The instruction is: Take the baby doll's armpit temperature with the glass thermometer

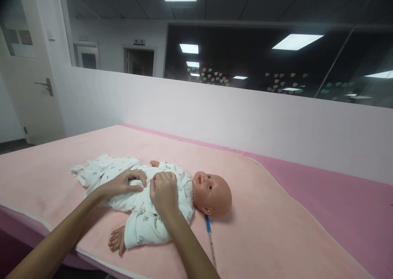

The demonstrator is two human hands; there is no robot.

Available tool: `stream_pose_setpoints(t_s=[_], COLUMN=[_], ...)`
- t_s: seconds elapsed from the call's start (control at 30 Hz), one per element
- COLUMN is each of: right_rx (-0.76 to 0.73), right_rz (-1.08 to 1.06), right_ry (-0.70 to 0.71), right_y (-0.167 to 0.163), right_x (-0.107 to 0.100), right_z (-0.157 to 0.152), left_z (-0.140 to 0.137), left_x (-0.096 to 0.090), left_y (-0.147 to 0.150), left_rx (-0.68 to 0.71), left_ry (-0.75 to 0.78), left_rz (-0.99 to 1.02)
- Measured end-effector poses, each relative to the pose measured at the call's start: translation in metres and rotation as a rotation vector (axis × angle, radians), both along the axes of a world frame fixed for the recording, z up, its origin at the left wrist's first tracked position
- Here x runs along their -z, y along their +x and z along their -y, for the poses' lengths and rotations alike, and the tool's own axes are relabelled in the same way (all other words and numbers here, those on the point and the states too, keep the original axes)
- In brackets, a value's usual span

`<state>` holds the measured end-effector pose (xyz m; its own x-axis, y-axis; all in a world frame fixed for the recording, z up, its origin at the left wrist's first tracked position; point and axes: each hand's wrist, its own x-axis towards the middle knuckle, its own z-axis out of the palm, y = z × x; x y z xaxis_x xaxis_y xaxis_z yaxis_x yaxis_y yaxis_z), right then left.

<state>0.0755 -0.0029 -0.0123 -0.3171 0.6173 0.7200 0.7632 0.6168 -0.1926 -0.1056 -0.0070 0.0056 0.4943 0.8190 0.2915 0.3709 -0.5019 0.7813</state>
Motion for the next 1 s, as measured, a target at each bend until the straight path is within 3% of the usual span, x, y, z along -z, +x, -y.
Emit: stream_pose_setpoints(t_s=[0.23,0.4,0.57,0.77,0.87,1.0], right_rx=[0.011,0.041,0.142,0.161,0.183,0.204], right_rz=[-0.006,-0.042,-0.046,-0.02,0.016,0.016], right_ry=[0.018,0.014,0.011,0.062,0.064,0.093], right_y=[-0.001,0.002,0.004,0.005,0.004,0.008], right_x=[-0.002,-0.002,-0.003,0.001,0.001,-0.009], right_z=[0.003,0.002,0.001,0.001,-0.002,0.006], left_z=[0.004,0.008,0.008,0.006,0.003,0.013], left_x=[-0.004,-0.005,-0.003,0.003,0.006,0.018], left_y=[-0.006,-0.021,-0.024,-0.016,-0.013,-0.02], left_rx=[0.054,-0.099,-0.108,-0.182,-0.344,-0.599], left_ry=[0.003,-0.088,-0.121,-0.151,-0.033,0.32], left_rz=[-0.024,-0.041,-0.051,-0.002,-0.019,-0.27])
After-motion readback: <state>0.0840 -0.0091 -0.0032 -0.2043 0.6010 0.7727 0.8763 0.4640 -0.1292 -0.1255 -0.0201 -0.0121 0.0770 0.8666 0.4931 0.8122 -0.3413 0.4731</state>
